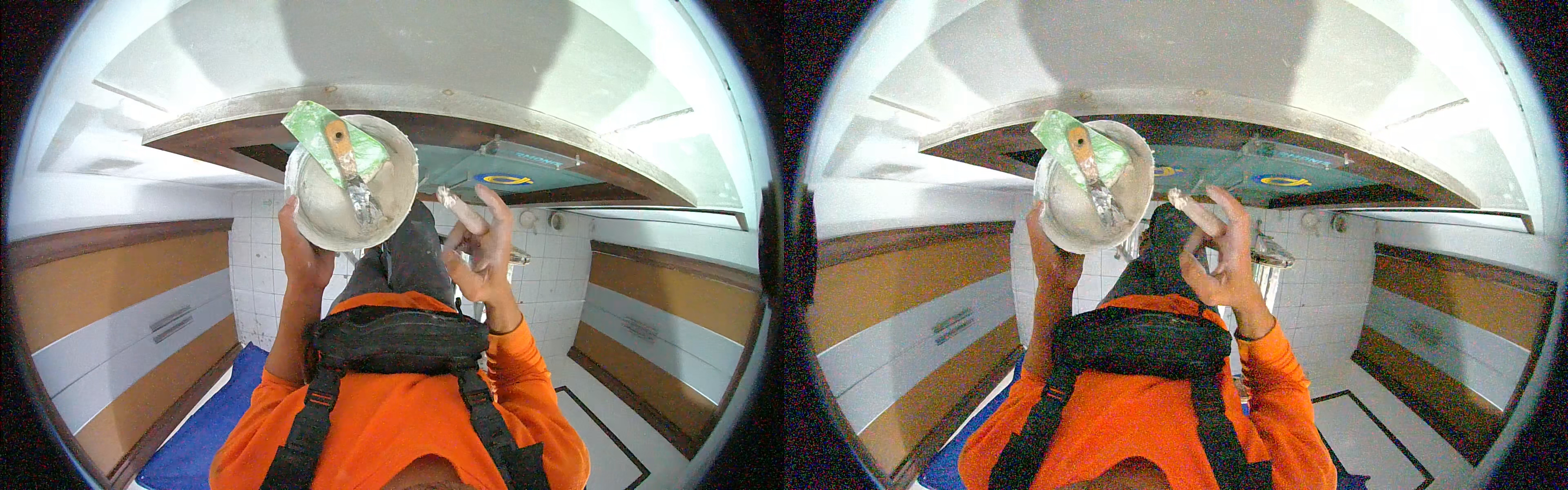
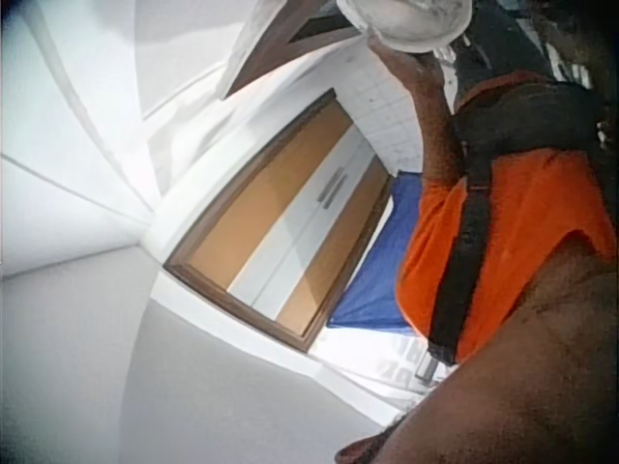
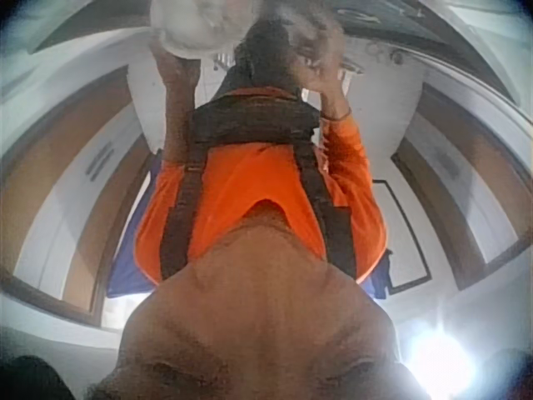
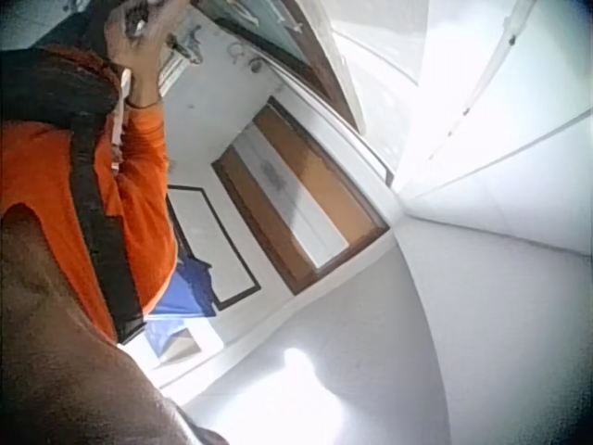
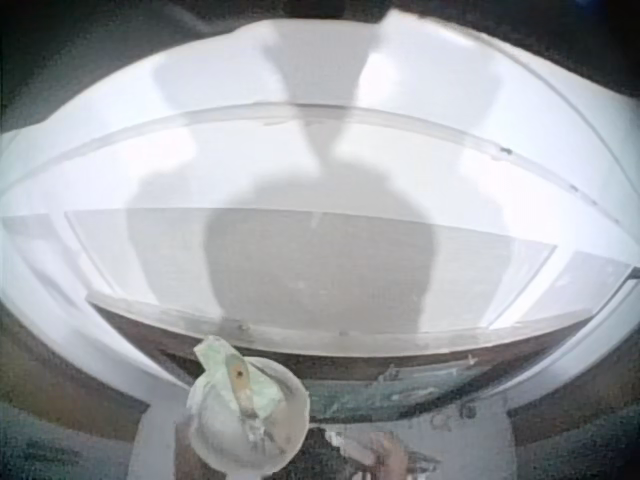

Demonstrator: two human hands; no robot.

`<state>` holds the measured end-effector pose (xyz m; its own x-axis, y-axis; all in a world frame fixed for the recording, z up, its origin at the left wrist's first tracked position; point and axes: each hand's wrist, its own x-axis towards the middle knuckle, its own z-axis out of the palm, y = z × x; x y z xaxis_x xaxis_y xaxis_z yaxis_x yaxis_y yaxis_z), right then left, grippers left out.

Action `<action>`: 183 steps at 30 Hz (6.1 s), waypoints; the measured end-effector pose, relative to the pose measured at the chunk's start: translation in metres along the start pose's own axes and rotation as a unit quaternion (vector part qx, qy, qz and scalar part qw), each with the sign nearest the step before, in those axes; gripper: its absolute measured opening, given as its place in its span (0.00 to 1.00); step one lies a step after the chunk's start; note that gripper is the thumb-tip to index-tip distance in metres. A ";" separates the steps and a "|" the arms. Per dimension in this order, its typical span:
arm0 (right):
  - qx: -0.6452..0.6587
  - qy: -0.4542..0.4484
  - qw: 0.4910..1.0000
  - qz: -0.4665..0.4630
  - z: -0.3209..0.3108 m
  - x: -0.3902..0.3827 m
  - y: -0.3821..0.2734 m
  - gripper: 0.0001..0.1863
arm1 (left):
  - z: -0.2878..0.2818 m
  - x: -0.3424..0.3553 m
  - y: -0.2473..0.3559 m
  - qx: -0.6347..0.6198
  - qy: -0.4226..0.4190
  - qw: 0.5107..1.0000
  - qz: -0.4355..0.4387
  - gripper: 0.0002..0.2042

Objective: The person applies a white putty to a gap in the ceiling by hand and using a tool, smooths the material along the seam, and moves a ladder to reach different sections of the gap.

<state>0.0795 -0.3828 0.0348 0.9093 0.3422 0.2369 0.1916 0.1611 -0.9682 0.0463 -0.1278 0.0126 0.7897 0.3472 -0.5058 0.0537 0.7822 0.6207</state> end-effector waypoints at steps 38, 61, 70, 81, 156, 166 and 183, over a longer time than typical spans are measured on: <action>0.116 0.007 0.968 0.223 -0.009 0.052 0.018 0.30 | -0.021 0.009 -0.007 0.343 0.002 0.922 0.178 0.23; -0.279 0.427 0.857 0.073 -0.001 -0.052 -0.021 0.16 | -0.048 0.073 0.025 0.107 -0.121 0.980 -0.113 0.28; -0.486 0.466 0.570 0.472 0.005 -0.131 0.228 0.35 | -0.132 0.211 0.000 0.418 -0.368 0.816 -0.156 0.27; -0.524 0.479 0.486 0.509 0.062 -0.109 0.326 0.37 | -0.115 0.271 -0.008 0.384 -0.394 0.665 -0.505 0.23; -0.463 0.618 0.428 0.469 0.264 -0.048 0.299 0.15 | -0.173 0.301 0.046 0.644 -0.610 0.403 0.224 0.22; -0.502 0.675 0.378 0.386 0.267 -0.074 0.322 0.15 | -0.214 0.336 0.028 0.661 -0.664 0.275 0.216 0.25; -0.538 0.666 0.318 0.408 0.269 -0.048 0.295 0.15 | -0.212 0.362 0.016 0.566 -0.756 0.213 0.252 0.32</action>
<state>-0.0073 -0.1028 -0.2407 0.0314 -0.9470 0.3196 -0.9444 -0.1328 -0.3008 0.2030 0.1197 -0.2875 0.1187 -0.9923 0.0367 -0.8330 -0.0794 0.5475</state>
